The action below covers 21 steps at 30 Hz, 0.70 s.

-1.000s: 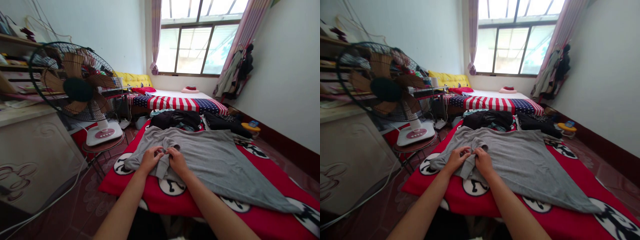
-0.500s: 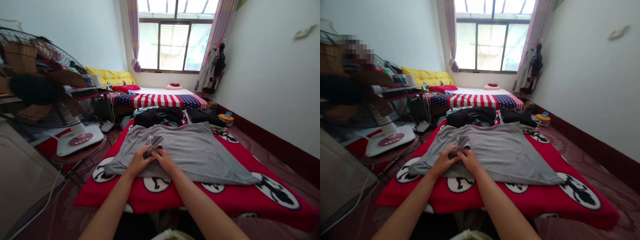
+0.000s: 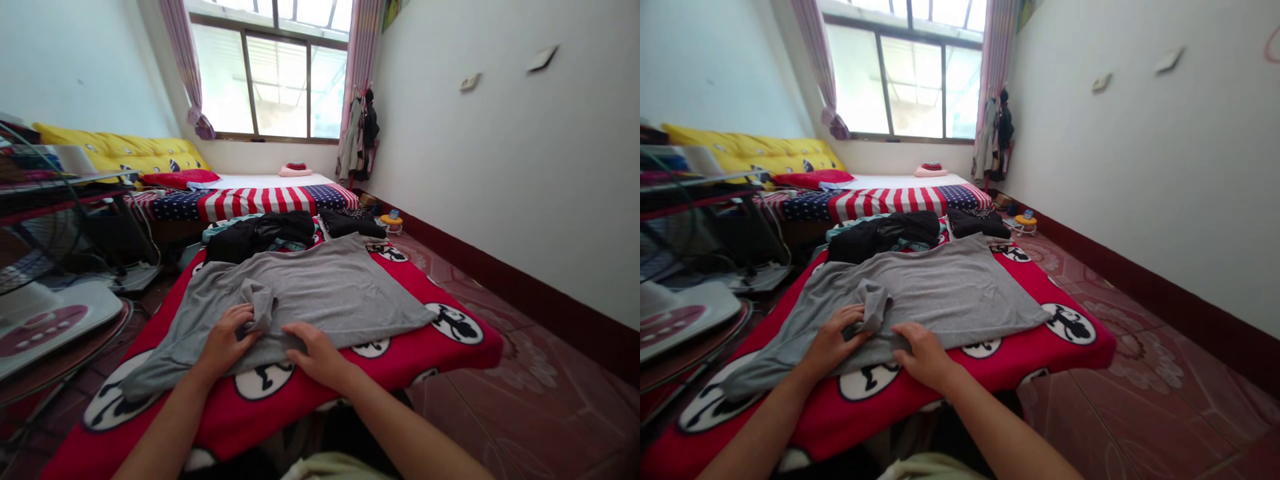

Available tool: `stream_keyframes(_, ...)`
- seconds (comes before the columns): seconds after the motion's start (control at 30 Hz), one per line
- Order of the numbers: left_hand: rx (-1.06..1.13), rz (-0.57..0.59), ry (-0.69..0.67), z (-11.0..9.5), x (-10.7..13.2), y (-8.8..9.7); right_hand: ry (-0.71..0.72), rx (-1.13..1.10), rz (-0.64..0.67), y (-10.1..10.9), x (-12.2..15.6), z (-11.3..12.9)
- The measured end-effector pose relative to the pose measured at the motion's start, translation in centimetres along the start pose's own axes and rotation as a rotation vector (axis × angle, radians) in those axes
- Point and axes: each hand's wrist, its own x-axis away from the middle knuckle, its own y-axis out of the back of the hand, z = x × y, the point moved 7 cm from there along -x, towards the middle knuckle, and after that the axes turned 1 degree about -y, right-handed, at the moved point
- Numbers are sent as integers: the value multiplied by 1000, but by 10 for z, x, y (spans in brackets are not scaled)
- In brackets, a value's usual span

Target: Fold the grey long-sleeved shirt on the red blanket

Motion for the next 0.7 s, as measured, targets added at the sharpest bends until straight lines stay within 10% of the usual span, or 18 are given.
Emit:
stream_keyframes(0.37,-256,464,-45,-17,-26,4,-258,568,-81,224,106,-90)
stream_keyframes(0.7,-224,525,-228,-55,-32,12,-348,441,-352,269,131,-130)
